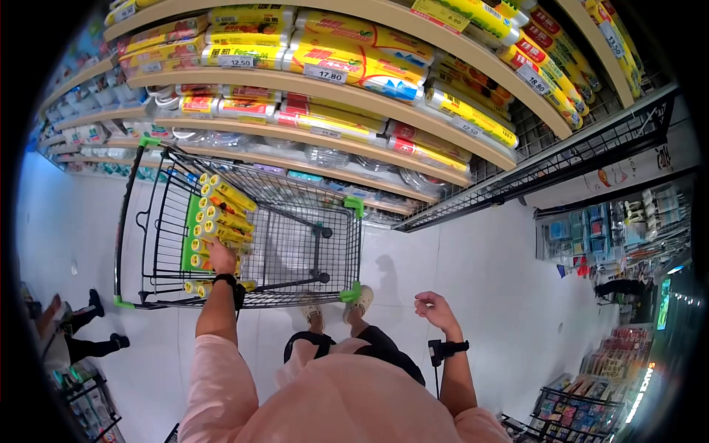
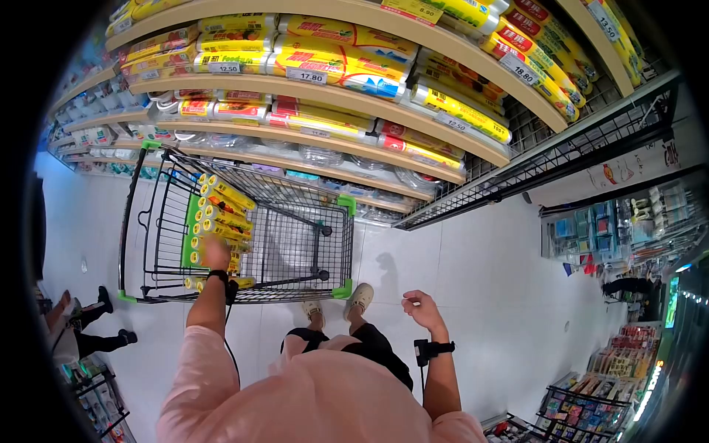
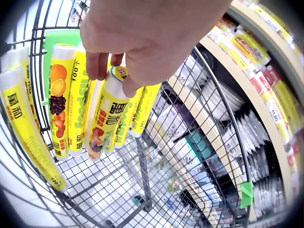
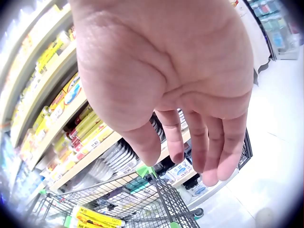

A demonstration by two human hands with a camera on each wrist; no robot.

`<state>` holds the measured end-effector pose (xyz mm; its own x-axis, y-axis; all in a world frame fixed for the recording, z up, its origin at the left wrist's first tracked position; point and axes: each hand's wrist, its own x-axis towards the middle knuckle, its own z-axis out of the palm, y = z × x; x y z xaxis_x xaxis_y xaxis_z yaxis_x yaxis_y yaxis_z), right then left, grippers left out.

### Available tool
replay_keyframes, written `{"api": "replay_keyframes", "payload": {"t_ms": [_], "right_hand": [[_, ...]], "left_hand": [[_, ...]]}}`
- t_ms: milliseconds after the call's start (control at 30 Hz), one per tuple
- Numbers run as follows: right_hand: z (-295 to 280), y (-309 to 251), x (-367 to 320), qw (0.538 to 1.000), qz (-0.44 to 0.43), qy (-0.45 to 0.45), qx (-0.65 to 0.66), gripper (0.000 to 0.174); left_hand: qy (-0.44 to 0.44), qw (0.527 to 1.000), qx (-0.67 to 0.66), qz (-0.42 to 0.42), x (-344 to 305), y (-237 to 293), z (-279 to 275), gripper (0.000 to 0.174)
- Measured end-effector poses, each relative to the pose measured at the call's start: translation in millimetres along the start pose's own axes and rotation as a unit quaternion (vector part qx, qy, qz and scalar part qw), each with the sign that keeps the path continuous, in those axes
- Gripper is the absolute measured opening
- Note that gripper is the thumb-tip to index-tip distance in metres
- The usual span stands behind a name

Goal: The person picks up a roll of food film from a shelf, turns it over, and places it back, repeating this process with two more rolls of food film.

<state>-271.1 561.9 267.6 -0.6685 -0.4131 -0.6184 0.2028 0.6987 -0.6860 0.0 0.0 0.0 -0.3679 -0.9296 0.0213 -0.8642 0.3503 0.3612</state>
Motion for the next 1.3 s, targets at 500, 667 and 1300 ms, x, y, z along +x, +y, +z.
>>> {"api": "replay_keyframes", "payload": {"t_ms": [500,667,1300], "right_hand": [[-25.0,-11.3,14.4,0.997,-0.064,-0.017,-0.026,0.029],[-45.3,-31.4,28.3,0.993,-0.093,-0.063,0.031,0.030],[-66.6,-145.7,78.0,0.888,-0.455,0.069,0.007,0.060]], "left_hand": [[0.021,0.956,-0.277,0.093,-46.0,161.8,-139.1,0.055],[0.018,0.852,-0.510,0.114,-64.9,265.3,-183.6,0.055],[-0.167,0.748,-0.486,0.421,-213.4,559.1,-310.5,0.063]]}}
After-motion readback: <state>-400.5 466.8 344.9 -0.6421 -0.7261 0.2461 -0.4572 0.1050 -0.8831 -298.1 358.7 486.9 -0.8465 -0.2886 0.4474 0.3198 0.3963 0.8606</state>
